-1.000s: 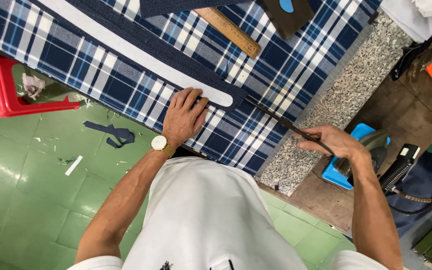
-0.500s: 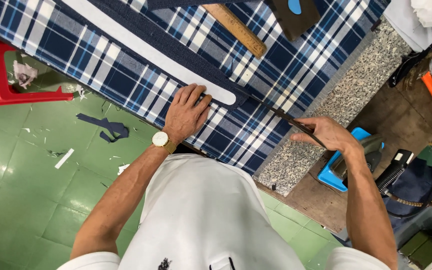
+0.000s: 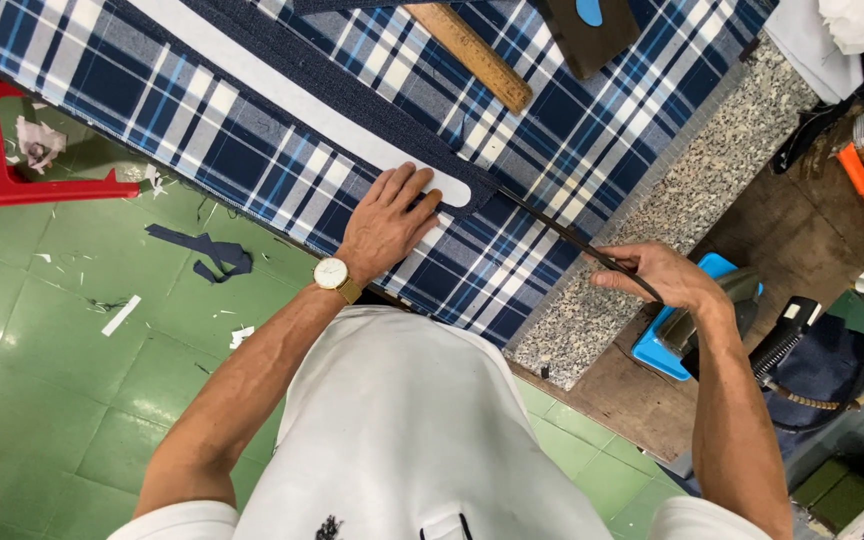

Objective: The person uses shears to cut a long strip of dark blue fabric on a plaid tablecloth. They then iron the cut fabric piece with a steam iron and proceed to cut a white strip of material.

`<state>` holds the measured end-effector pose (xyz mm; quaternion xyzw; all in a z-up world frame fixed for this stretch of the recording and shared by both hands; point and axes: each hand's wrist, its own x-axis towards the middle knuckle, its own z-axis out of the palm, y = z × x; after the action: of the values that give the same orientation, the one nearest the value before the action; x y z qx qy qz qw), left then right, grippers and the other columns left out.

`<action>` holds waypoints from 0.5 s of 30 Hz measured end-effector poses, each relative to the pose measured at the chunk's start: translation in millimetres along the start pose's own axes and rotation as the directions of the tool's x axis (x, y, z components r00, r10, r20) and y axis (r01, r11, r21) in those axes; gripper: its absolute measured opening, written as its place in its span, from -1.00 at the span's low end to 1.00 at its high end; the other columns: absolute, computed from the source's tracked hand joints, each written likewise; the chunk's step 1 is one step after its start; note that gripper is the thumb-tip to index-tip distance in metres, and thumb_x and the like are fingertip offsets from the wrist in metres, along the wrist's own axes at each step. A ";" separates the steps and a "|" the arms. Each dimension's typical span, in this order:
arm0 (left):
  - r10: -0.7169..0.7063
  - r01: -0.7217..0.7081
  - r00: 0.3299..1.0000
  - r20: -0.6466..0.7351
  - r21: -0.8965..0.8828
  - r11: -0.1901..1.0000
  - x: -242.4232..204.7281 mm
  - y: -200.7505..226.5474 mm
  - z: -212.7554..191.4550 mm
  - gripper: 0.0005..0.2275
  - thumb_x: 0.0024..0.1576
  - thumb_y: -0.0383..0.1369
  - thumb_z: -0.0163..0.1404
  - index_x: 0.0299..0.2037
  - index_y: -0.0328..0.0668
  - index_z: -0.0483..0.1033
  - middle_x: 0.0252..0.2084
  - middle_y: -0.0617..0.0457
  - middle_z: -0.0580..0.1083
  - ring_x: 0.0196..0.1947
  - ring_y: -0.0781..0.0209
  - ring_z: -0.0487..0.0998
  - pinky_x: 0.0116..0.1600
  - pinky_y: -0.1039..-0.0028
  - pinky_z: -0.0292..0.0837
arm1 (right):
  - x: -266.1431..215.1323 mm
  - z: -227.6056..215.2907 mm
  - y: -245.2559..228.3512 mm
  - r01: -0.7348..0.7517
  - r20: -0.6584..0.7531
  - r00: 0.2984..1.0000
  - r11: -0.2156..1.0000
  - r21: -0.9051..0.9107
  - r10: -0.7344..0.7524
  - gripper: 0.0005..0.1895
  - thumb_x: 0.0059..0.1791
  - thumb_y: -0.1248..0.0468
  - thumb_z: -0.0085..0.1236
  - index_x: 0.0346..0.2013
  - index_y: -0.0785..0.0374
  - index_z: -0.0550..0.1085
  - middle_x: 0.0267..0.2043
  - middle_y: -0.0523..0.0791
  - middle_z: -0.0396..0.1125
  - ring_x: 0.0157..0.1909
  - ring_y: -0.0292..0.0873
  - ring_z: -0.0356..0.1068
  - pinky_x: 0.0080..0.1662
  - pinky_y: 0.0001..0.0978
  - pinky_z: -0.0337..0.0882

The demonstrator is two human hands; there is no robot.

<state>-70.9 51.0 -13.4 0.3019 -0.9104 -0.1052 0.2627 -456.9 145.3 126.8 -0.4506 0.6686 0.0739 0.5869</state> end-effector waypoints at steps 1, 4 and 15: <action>-0.005 0.004 1.000 -0.013 -0.014 1.000 1.3 -0.2 2.8 -0.72 0.33 -0.20 0.00 0.15 -0.11 0.50 0.24 -0.17 0.40 0.31 -0.19 0.34 0.42 0.06 0.16 | 1.7 0.5 3.6 -0.002 -0.004 1.000 1.000 0.008 0.002 -0.27 -0.09 -0.10 0.27 0.25 0.26 0.47 -0.56 0.06 0.48 -0.56 -0.10 0.31 -0.42 -0.18 0.27; -0.008 0.008 1.000 -0.024 -0.020 1.000 3.1 0.5 0.5 -0.74 0.31 -0.22 0.04 0.12 -0.13 0.52 0.23 -0.17 0.40 0.30 -0.18 0.36 0.42 0.06 0.17 | 0.6 1.0 6.0 -0.011 -0.012 1.000 1.000 0.026 0.011 -0.27 -0.10 -0.08 0.31 0.24 0.30 0.48 -0.57 0.08 0.48 -0.61 -0.12 0.27 -0.48 -0.22 0.25; 0.000 -0.002 0.999 -0.043 -0.043 0.999 1.9 1.8 -7.6 -0.71 0.34 -0.23 -0.05 0.19 -0.13 0.48 0.30 -0.18 0.37 0.35 -0.16 0.34 0.45 0.06 0.13 | -2.2 1.5 -4.7 -0.061 -0.033 0.998 0.997 0.039 0.062 -0.24 -0.12 -0.11 0.32 0.24 0.28 0.48 -0.27 0.21 0.55 -0.32 0.13 0.50 -0.31 -0.07 0.38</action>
<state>-69.0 51.1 -5.6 0.2981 -0.9021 -0.1179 0.2888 -452.8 144.7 130.2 -0.4197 0.6935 0.0714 0.5812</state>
